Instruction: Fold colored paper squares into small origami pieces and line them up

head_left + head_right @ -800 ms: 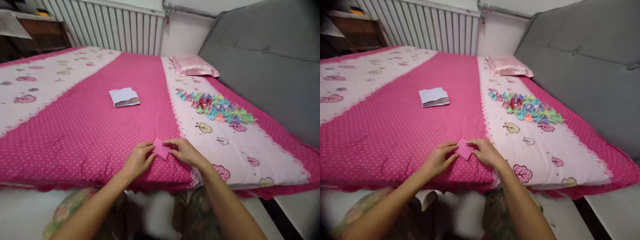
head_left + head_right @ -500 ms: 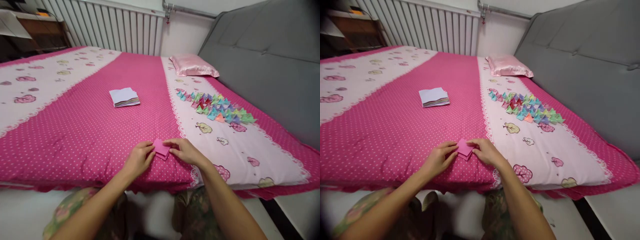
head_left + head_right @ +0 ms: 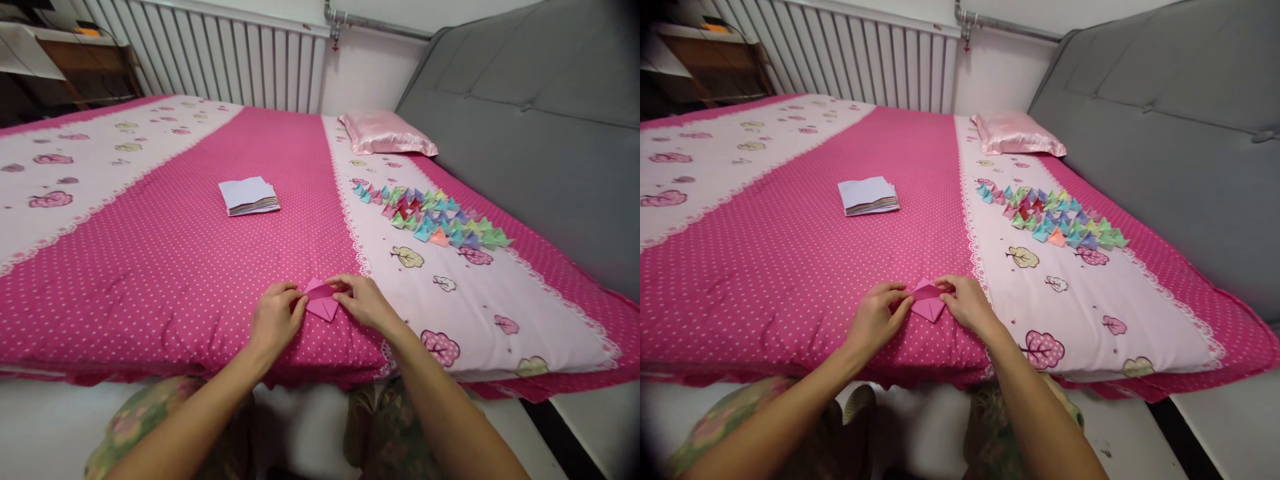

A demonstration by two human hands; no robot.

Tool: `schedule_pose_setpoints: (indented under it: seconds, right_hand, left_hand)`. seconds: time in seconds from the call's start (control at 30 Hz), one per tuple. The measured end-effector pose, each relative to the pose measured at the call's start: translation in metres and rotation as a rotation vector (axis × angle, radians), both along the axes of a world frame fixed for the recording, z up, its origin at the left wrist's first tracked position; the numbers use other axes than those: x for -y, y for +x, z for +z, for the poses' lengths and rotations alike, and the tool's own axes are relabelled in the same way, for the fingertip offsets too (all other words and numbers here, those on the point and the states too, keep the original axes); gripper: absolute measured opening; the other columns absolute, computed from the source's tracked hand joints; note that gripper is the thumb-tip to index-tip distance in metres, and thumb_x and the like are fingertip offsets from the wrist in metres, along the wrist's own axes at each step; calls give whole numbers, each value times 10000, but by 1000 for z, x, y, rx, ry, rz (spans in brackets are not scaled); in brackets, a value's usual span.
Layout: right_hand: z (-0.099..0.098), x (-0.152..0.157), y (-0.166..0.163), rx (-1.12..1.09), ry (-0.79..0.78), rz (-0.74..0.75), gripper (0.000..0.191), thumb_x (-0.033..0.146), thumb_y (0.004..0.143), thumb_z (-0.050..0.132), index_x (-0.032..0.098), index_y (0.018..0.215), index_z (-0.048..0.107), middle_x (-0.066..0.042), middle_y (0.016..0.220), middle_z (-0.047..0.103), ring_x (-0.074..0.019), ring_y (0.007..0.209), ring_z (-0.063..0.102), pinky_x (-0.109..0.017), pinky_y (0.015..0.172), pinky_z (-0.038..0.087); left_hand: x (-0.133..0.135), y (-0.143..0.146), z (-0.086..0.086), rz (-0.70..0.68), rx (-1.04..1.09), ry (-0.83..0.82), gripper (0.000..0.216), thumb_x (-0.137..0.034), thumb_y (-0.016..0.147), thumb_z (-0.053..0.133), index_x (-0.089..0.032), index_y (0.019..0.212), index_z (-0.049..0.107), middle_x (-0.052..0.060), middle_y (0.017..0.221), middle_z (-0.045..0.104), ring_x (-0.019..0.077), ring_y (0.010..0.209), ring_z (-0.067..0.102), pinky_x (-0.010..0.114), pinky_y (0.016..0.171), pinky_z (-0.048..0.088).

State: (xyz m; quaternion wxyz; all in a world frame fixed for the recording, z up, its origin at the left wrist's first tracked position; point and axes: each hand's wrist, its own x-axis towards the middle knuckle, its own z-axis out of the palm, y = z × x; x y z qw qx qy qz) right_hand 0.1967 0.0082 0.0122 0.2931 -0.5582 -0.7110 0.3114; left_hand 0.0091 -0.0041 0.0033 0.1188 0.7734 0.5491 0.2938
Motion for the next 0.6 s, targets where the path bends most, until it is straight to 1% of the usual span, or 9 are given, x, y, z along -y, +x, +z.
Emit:
schedule_pose_setpoints:
  seconds: [0.13, 0.37, 0.5, 0.6]
  right_hand:
    - [-4, -1, -7, 89, 38, -122, 239, 111, 715, 594, 169, 938, 655, -43, 810, 690, -166, 741, 630, -281, 708, 477]
    - [-5, -2, -13, 153, 52, -169, 217, 138, 736, 599, 171, 945, 645, -15, 748, 676, -155, 700, 615, -257, 676, 457]
    - [-4, -2, -15, 168, 52, -175, 231, 129, 734, 602, 171, 958, 638, -12, 746, 674, -151, 705, 611, -253, 689, 450]
    - [-5, -1, -17, 186, 49, -185, 234, 130, 731, 606, 174, 959, 633, -11, 747, 673, -154, 714, 607, -258, 697, 445]
  left_hand:
    - [-1, 3, -1, 29, -12, 5, 223, -281, 797, 502, -147, 742, 671, 82, 886, 652, 200, 846, 583, 329, 777, 459]
    - [-1, 5, -4, 61, -47, 22, 199, -268, 791, 501, -168, 671, 625, 56, 838, 640, 185, 810, 575, 301, 734, 446]
    - [0, 6, -3, 58, -52, 33, 158, -242, 790, 501, -167, 699, 606, 49, 789, 622, 180, 784, 561, 294, 720, 439]
    - [0, 6, -4, 64, -91, 55, 108, -232, 787, 511, -163, 779, 593, 44, 765, 609, 186, 769, 546, 305, 703, 435]
